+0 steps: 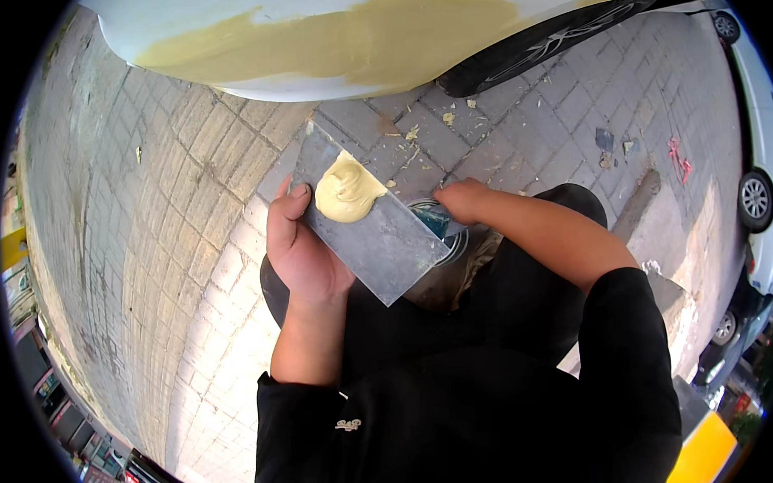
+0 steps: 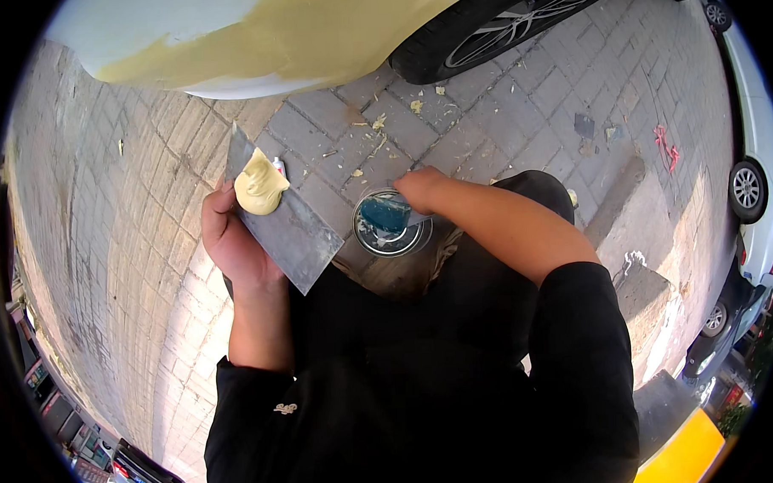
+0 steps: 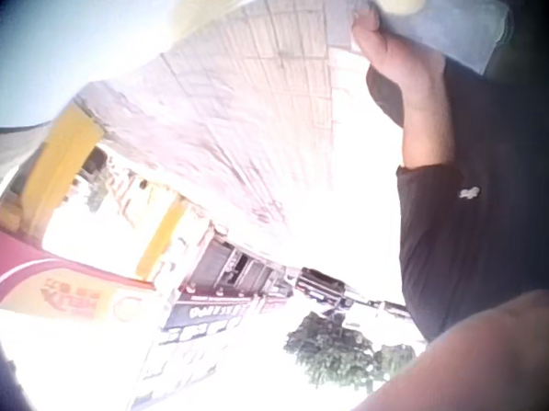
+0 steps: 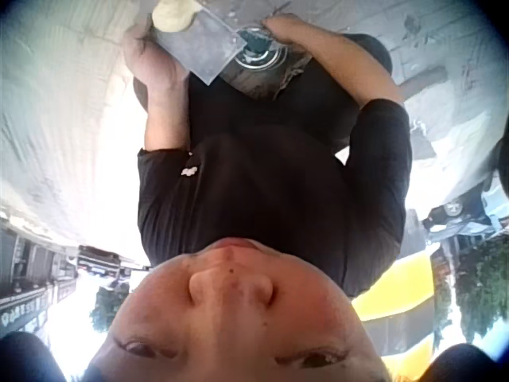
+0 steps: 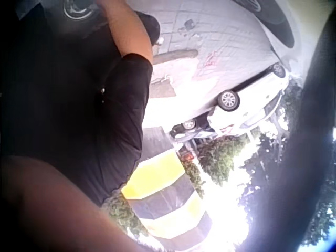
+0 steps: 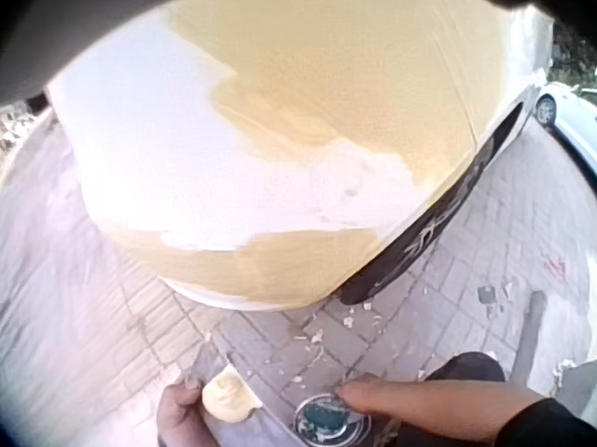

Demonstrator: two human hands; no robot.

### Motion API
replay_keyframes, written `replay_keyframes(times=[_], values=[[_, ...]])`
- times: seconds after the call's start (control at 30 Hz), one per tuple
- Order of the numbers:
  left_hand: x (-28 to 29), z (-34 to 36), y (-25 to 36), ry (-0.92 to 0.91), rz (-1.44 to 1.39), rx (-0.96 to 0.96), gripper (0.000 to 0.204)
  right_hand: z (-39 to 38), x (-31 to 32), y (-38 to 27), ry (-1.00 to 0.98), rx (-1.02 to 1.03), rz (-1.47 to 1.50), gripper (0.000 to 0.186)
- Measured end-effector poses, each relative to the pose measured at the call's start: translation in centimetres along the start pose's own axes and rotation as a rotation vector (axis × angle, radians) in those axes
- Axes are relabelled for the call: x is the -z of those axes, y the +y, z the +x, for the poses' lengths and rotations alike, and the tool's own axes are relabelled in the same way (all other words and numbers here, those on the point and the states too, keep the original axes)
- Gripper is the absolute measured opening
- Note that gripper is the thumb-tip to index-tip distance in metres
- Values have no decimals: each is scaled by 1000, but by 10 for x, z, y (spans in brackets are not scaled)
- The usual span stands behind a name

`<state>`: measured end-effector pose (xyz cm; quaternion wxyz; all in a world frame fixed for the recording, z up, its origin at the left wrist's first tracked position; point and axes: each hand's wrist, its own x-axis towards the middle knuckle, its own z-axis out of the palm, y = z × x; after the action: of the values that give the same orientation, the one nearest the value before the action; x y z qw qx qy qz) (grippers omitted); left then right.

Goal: The person mixes a yellow body filler with a hardener on a metal mixing board using two putty knives. They then apply the mixed filler to a damaged area on the rear bumper of a white car, smoothing it over the surface.

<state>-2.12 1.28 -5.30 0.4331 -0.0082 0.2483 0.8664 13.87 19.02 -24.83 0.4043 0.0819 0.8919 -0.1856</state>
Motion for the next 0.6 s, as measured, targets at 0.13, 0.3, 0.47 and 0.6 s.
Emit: replay_keyframes(times=[0.13,0.3,0.47,0.6], values=[[6,1,3,24,-14,-15,38,0,21,-3,-6,47,-158,19],[-6,3,4,8,48,15,34,-34,38,-6,92,35,-192,16],[0,5,1,46,23,21,39,-33,33,-10,82,38,-177,16],[-1,6,-5,64,40,29,40,-23,8,-9,119,78,-202,18]])
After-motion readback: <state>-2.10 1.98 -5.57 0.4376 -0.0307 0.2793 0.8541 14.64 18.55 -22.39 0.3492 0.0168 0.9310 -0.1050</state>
